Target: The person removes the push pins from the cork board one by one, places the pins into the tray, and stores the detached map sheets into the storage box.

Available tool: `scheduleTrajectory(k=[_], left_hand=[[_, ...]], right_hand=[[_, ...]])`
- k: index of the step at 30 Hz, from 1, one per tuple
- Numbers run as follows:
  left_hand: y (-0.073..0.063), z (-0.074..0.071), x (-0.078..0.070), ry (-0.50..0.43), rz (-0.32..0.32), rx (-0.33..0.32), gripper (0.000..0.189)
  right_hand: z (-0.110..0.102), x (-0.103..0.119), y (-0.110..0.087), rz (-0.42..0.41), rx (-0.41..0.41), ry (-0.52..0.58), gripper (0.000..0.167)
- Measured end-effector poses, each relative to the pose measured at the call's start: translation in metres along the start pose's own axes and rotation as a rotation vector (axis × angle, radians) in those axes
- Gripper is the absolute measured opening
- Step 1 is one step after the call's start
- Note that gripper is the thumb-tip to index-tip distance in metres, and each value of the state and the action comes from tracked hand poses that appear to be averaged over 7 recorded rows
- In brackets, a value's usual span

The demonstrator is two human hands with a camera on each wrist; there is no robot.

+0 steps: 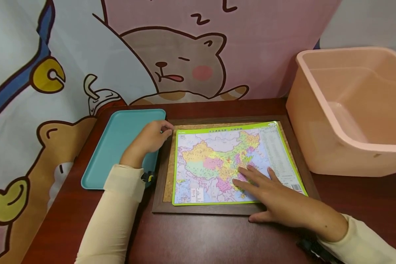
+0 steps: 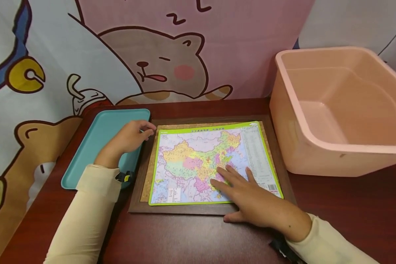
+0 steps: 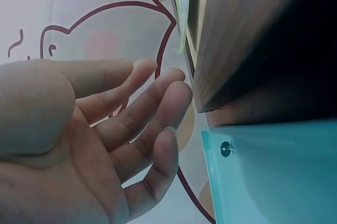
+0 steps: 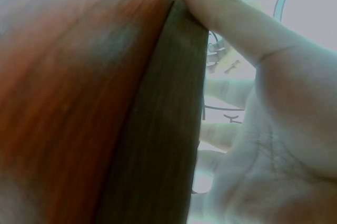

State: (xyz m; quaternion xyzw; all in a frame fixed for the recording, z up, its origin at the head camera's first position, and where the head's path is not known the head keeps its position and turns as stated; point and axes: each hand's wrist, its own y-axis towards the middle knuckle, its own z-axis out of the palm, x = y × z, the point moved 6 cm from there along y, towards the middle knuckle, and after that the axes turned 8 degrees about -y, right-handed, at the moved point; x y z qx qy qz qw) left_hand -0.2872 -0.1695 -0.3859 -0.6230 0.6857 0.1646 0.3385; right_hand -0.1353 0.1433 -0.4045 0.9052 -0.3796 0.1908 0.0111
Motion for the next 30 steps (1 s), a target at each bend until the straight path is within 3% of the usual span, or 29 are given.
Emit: scheduleTrajectory(k=[16, 30], left_hand=[[-0.004, 0.009, -0.004, -0.021, -0.014, 0.062, 0.035], [-0.004, 0.012, -0.005, 0.019, 0.008, 0.060, 0.039]], right_hand=[[0.001, 0.001, -0.001, -0.008, 0.003, 0.011, 0.089], [-0.001, 0.001, -0.001, -0.007, -0.003, -0.010, 0.089]])
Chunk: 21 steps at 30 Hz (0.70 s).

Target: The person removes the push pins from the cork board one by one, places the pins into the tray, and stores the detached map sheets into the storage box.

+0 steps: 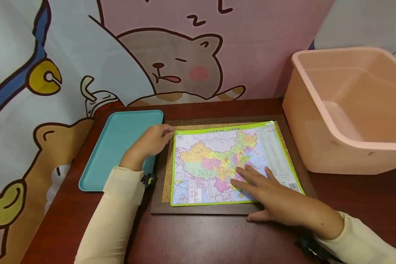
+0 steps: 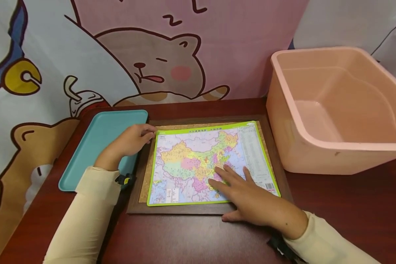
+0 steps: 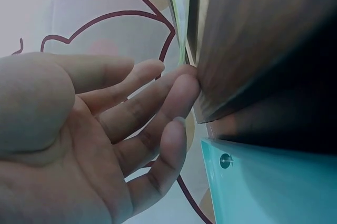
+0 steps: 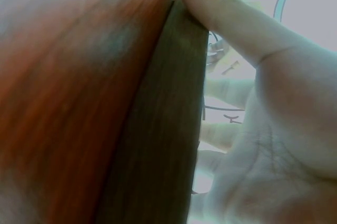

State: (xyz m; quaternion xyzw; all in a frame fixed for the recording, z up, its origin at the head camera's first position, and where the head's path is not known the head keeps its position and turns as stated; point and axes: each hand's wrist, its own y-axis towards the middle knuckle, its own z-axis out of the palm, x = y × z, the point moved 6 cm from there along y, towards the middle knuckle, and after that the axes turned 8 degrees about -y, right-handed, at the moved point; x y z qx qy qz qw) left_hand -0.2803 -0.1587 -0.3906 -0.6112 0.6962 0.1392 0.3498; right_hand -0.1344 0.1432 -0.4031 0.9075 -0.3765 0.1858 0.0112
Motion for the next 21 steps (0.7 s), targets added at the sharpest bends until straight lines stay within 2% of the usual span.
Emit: scheduleTrajectory(k=[8, 21], left_hand=[[-0.0007, -0.0006, -0.0021, -0.002, -0.009, 0.010, 0.039], [-0.0018, 0.0026, -0.0026, 0.004, 0.007, 0.033, 0.039]], right_hand=[[-0.0020, 0.0012, 0.0000, 0.004, 0.000, -0.024, 0.089], [-0.0003, 0.0000, 0.0001, -0.005, 0.005, -0.005, 0.089]])
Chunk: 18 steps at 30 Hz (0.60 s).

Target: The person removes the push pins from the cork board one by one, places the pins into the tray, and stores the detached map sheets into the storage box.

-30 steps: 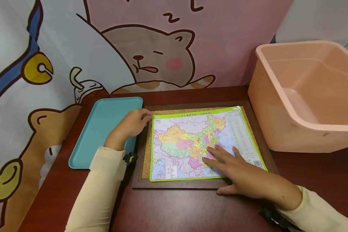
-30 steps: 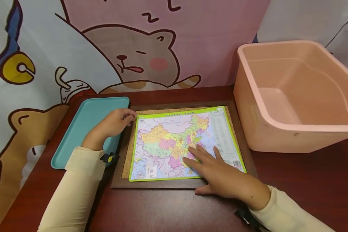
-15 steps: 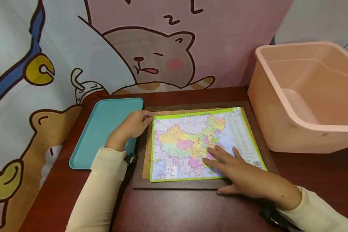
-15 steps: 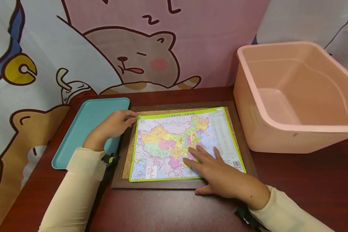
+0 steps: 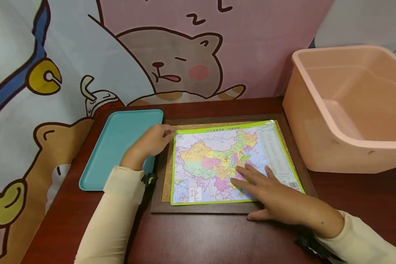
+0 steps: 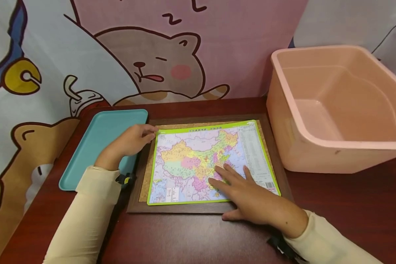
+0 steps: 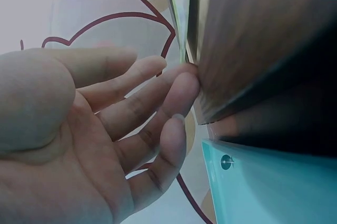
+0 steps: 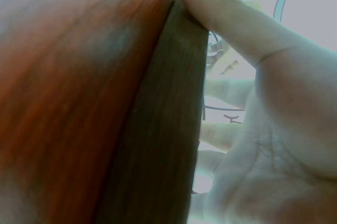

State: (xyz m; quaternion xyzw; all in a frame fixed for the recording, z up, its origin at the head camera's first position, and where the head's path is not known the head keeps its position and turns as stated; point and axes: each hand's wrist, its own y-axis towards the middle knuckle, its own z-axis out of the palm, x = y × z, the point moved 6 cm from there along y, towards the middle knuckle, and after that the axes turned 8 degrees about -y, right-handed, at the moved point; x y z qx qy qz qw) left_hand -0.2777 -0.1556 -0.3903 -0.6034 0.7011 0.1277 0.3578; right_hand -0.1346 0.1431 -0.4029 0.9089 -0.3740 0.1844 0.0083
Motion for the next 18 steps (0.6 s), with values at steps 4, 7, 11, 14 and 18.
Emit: scheduleTrajectory(k=[4, 7, 11, 14, 18], left_hand=[[-0.0005, 0.0001, -0.0018, 0.007, -0.001, 0.005, 0.040], [-0.0009, 0.0004, -0.0026, 0.001, 0.003, 0.006, 0.040], [-0.0002, -0.0014, -0.0051, -0.002, 0.019, -0.023, 0.041], [0.0002, -0.0027, -0.0058, -0.006, 0.019, -0.036, 0.041], [0.0005, -0.0038, -0.0075, -0.020, 0.029, -0.032, 0.040]], right_hand=[[-0.0006, 0.0002, -0.0001, -0.001, -0.001, 0.009, 0.089], [-0.0008, 0.0005, -0.0004, -0.005, -0.003, 0.014, 0.089], [-0.0023, -0.0001, -0.0006, -0.003, -0.009, 0.007, 0.089], [-0.0023, -0.0005, -0.0005, -0.001, -0.007, 0.008, 0.089], [-0.0026, -0.0003, -0.0011, 0.003, -0.002, 0.009, 0.088]])
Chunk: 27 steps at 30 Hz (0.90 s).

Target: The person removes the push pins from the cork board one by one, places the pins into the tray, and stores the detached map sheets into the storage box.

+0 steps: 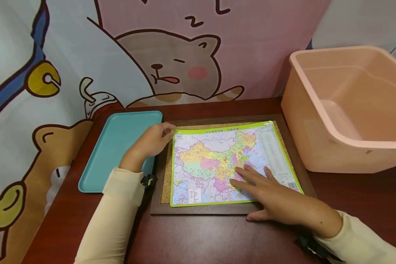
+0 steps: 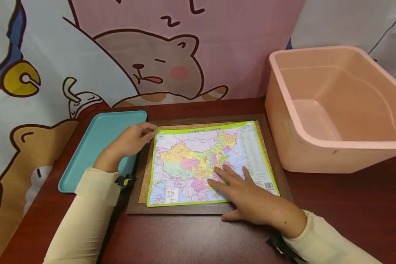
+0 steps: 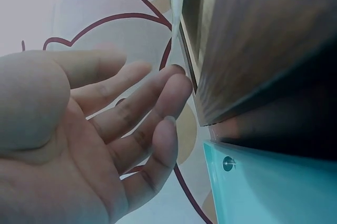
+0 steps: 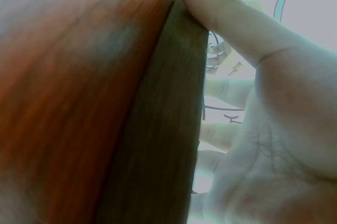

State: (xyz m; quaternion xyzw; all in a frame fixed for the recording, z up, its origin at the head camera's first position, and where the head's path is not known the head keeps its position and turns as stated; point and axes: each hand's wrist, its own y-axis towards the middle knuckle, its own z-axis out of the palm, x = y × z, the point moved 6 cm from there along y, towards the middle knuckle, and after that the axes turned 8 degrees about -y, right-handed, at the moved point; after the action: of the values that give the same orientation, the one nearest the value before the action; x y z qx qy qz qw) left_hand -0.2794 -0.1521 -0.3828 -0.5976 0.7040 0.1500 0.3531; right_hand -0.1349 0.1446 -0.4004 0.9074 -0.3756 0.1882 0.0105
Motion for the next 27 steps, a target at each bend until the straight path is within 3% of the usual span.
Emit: scheduleTrajectory(k=[19, 27], left_hand=[[0.0003, -0.0019, -0.0023, -0.053, 0.018, -0.054, 0.044], [-0.0005, -0.0054, -0.0086, -0.077, 0.068, -0.130, 0.045]], right_hand=[[0.0024, -0.0003, 0.0001, 0.008, 0.007, 0.005, 0.089], [0.0028, -0.0006, 0.0005, 0.009, 0.004, 0.007, 0.090]])
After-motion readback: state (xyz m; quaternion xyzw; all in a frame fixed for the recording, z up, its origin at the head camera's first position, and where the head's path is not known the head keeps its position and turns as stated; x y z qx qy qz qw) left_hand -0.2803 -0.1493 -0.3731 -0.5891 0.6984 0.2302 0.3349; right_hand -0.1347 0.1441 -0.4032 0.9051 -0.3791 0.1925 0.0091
